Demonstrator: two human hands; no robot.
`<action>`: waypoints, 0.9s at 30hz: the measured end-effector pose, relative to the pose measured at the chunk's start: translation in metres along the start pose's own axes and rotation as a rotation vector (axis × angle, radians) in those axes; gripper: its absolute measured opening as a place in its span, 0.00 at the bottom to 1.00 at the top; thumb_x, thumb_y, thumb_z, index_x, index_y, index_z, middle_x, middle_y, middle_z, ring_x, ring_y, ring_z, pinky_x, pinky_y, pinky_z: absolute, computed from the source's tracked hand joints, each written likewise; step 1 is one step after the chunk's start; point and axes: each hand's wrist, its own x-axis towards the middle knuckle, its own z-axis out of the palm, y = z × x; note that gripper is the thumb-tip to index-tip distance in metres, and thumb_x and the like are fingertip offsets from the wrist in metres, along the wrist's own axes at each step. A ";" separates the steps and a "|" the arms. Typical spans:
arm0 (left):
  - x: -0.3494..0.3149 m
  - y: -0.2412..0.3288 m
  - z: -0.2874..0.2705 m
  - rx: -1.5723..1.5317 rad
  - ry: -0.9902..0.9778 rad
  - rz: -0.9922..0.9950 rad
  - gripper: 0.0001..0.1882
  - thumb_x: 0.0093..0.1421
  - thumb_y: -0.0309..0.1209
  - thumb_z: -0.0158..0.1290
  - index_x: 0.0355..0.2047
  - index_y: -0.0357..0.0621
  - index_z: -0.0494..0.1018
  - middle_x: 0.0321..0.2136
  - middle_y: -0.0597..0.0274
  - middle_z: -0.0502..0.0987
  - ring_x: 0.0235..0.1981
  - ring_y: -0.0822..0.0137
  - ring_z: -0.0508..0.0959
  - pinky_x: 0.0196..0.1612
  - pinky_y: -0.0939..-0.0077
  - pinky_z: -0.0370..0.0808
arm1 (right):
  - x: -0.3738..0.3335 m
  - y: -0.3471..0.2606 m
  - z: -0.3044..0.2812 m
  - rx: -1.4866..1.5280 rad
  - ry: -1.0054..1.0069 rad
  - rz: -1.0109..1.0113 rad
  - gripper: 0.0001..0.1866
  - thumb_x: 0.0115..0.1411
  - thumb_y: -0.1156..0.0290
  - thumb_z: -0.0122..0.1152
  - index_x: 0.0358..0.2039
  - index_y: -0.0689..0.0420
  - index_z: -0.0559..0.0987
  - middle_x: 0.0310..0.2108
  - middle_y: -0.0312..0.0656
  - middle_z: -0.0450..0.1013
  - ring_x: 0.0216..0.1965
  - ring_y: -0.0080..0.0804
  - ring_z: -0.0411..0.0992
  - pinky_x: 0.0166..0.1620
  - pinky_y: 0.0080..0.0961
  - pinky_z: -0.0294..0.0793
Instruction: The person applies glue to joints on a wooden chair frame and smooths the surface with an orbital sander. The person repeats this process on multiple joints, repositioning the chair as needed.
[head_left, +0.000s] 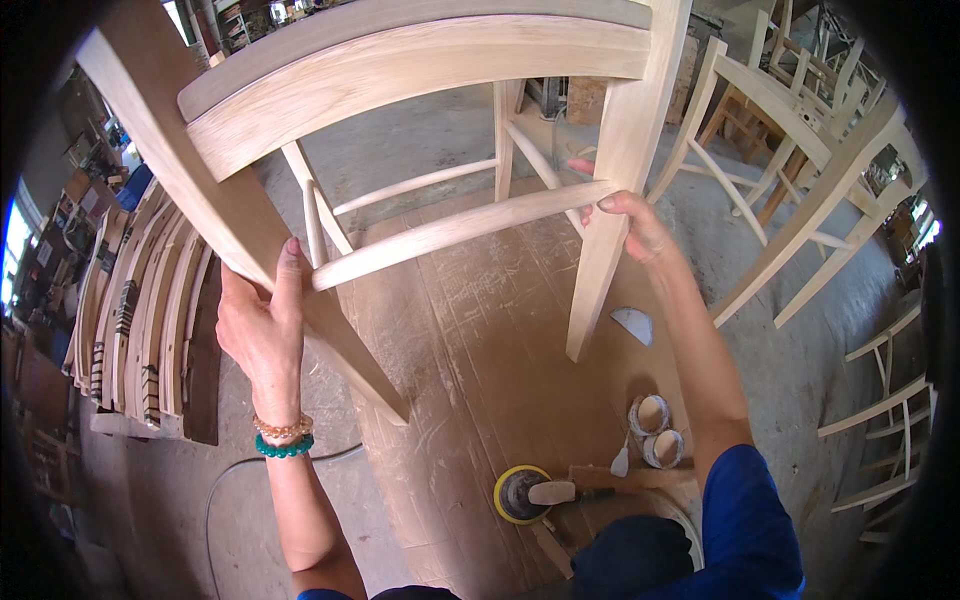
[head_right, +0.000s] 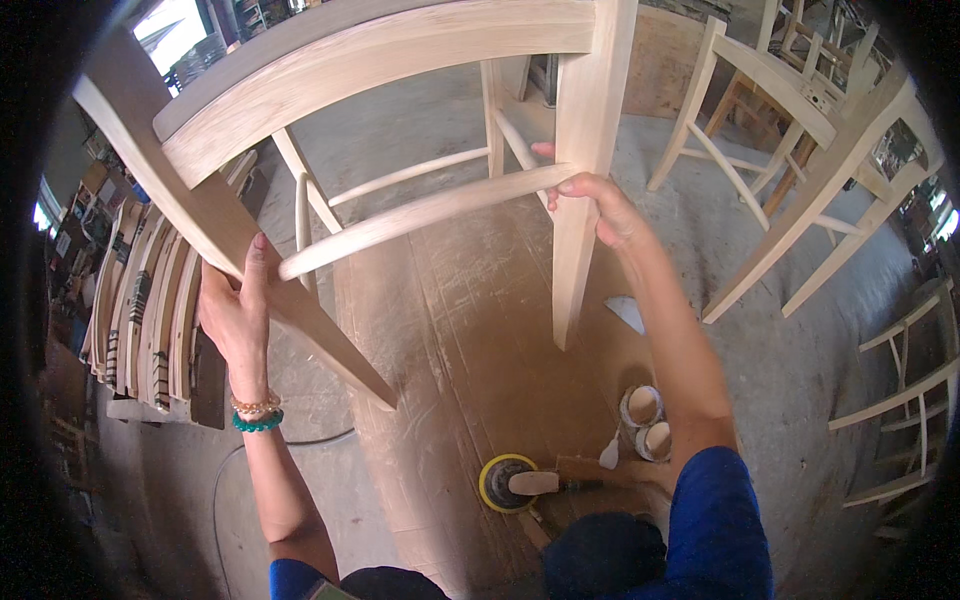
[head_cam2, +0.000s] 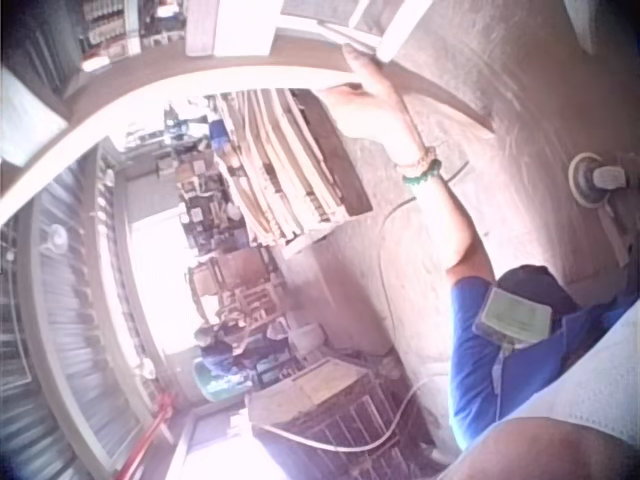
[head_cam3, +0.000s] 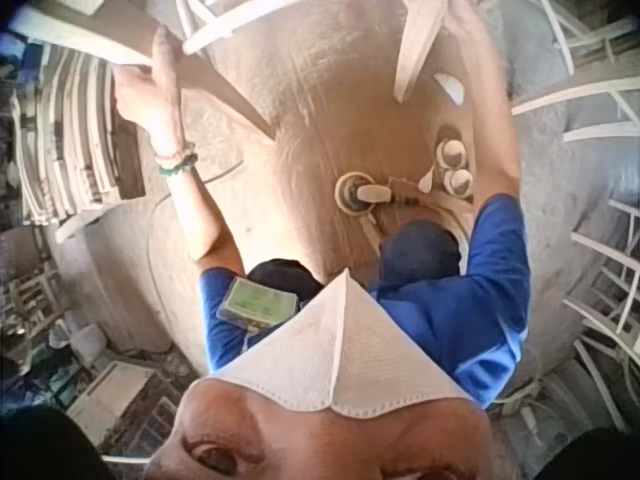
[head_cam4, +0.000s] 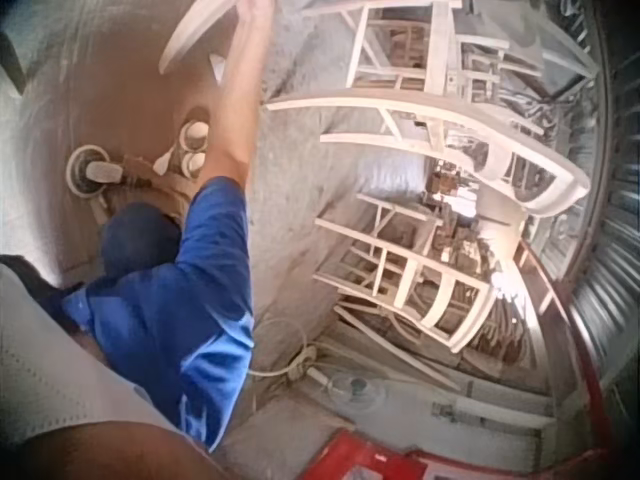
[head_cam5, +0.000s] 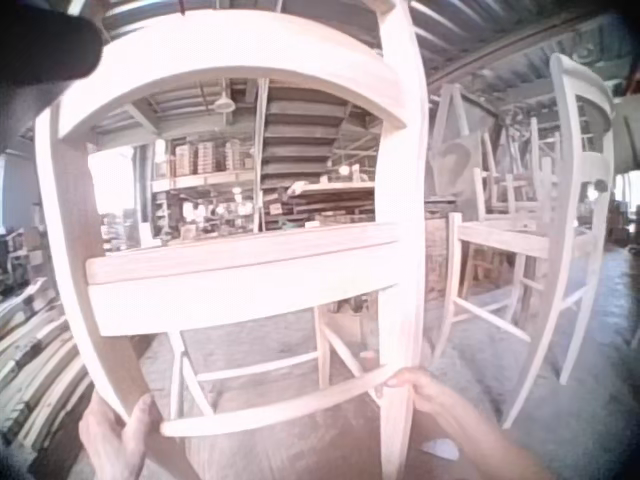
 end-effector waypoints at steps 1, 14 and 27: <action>-0.002 -0.003 0.009 -0.025 0.027 0.016 0.25 0.56 0.50 0.56 0.41 0.40 0.73 0.26 0.53 0.80 0.29 0.58 0.81 0.34 0.68 0.75 | -0.001 0.002 -0.003 -0.018 -0.007 -0.007 0.41 0.40 0.60 0.59 0.57 0.65 0.66 0.29 0.40 0.72 0.30 0.27 0.71 0.40 0.24 0.70; -0.040 -0.030 0.054 -0.888 -0.194 -0.266 0.15 0.55 0.34 0.61 0.39 0.37 0.74 0.32 0.63 0.78 0.32 0.74 0.75 0.35 0.79 0.73 | -0.035 0.041 -0.008 -0.114 0.147 0.042 0.22 0.52 0.60 0.58 0.45 0.59 0.75 0.34 0.35 0.71 0.41 0.26 0.67 0.52 0.25 0.60; -0.097 -0.001 -0.050 -0.819 -0.377 -0.240 0.17 0.52 0.31 0.59 0.41 0.36 0.73 0.29 0.64 0.78 0.31 0.74 0.76 0.37 0.78 0.74 | -0.150 -0.045 -0.001 -0.927 0.010 0.279 0.18 0.55 0.61 0.59 0.41 0.61 0.78 0.38 0.43 0.76 0.41 0.38 0.73 0.48 0.31 0.69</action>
